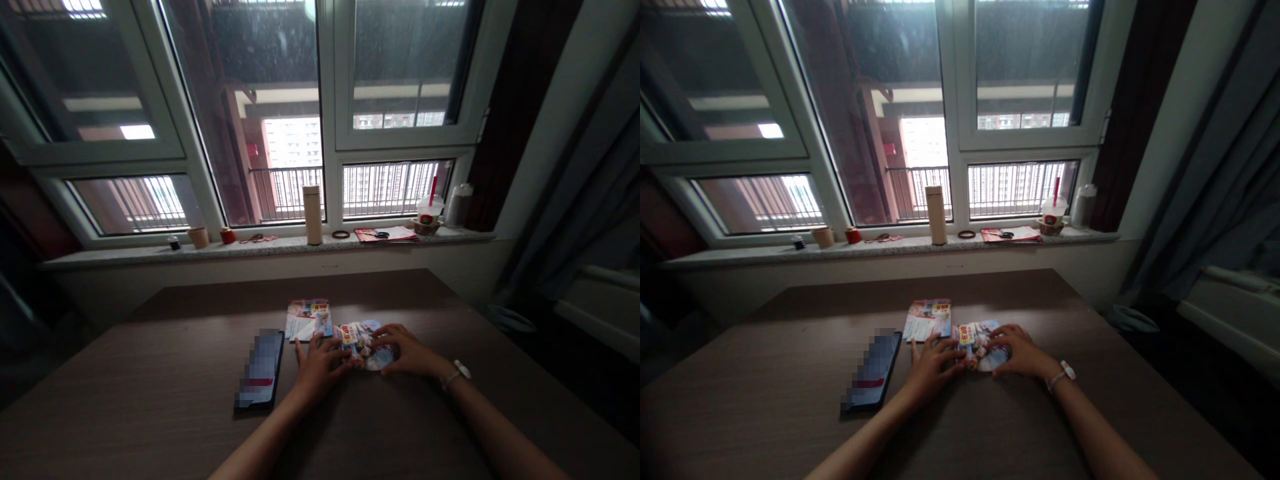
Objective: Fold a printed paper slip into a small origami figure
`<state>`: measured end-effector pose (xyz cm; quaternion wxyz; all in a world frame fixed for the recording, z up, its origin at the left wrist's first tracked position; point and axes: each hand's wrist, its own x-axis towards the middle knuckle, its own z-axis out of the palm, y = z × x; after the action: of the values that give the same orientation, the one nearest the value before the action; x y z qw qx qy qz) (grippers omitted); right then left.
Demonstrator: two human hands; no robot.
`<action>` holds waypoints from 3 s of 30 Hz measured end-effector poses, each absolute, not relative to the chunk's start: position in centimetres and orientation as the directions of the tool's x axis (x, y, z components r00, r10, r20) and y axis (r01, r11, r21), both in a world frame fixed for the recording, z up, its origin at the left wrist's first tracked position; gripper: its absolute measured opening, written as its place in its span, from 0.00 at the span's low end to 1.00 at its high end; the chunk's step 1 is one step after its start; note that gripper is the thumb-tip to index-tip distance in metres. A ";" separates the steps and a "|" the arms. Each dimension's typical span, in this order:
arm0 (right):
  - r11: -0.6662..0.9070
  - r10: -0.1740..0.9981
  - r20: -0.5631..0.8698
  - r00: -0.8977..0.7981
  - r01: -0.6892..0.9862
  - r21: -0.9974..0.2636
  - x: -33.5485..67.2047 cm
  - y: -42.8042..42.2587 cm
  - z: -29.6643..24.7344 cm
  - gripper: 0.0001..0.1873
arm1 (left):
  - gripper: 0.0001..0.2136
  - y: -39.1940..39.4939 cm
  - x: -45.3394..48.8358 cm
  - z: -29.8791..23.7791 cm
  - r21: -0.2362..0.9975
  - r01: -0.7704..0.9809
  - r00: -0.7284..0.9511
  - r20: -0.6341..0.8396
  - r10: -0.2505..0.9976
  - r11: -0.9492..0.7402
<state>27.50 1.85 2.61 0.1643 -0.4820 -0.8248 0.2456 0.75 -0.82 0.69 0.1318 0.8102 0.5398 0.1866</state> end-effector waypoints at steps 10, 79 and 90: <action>0.414 0.887 0.102 -0.450 0.677 -0.609 27.4 1.9 2.1 0.14 | 0.16 -1.1 1.0 1.0 0.426 0.819 0.333 0.194 0.923 -0.385; 0.381 0.924 0.217 -0.315 0.806 -0.454 25.0 1.8 0.9 0.20 | 0.16 -0.7 1.2 0.0 0.255 0.860 0.394 0.220 0.892 -0.443; 0.383 0.922 0.232 -0.310 0.815 -0.434 24.7 1.8 0.7 0.18 | 0.17 -1.0 1.5 0.6 0.251 0.872 0.372 0.217 0.902 -0.420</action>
<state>24.68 1.84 0.72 0.2250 -0.5425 -0.8007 0.1183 1.48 -0.95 0.62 0.0471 0.8270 0.5364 0.1616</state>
